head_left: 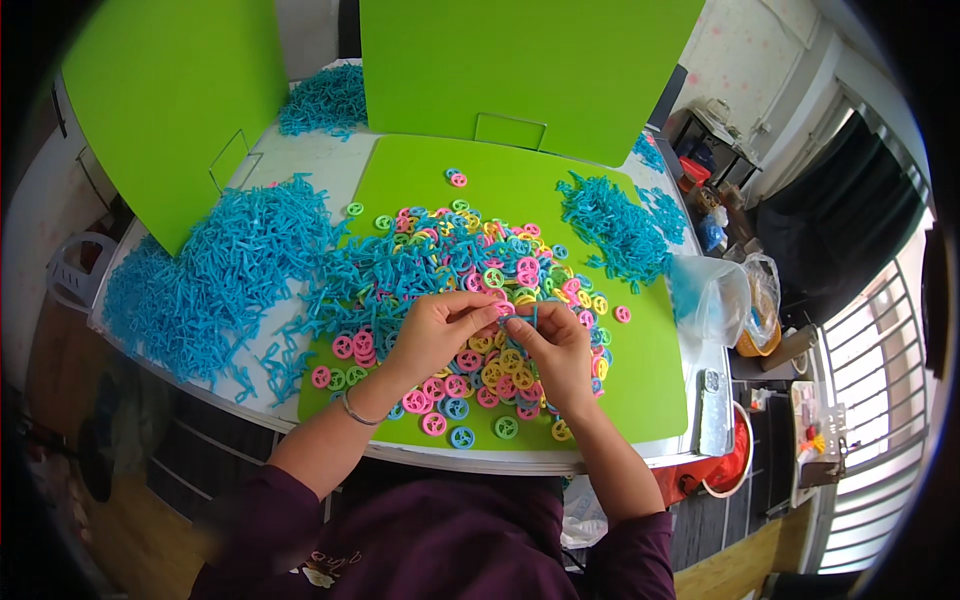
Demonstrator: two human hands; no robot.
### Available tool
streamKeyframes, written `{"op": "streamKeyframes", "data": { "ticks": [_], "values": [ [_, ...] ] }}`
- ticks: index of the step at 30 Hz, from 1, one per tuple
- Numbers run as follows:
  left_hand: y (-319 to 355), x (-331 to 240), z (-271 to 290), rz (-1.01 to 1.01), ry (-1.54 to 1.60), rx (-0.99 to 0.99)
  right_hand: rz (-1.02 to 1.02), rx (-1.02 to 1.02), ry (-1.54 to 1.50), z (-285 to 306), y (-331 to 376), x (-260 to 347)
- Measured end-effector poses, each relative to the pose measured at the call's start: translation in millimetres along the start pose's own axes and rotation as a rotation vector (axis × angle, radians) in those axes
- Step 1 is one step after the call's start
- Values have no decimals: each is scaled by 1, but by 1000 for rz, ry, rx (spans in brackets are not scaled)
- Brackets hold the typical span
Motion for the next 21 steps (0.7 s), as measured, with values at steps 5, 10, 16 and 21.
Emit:
{"op": "streamKeyframes", "data": {
  "ticks": [5, 10, 16, 21],
  "values": [
    [4, -7, -3, -36, -24, -22, 3, -1, -102, 8, -1, 5],
    [12, -25, -10, -307, -410, -66, -150, 30, -271, 18, -6, -2],
    [13, -19, -13, -474, -481, -109, -255, 108, -398, 13, -3, -6],
    [17, -21, -14, -539, -558, -107, -288, 130, -385, 12, -3, -11]
  ]
}}
Point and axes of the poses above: each hand's wrist, its own y-axis away from the middle knuckle, its own z-axis out of the back of the hand, x = y × z, the point moved 4 cm from there along -y, towards the middle knuckle, and after that the axes turned 5 degrees about z, right-handed, at the moved point
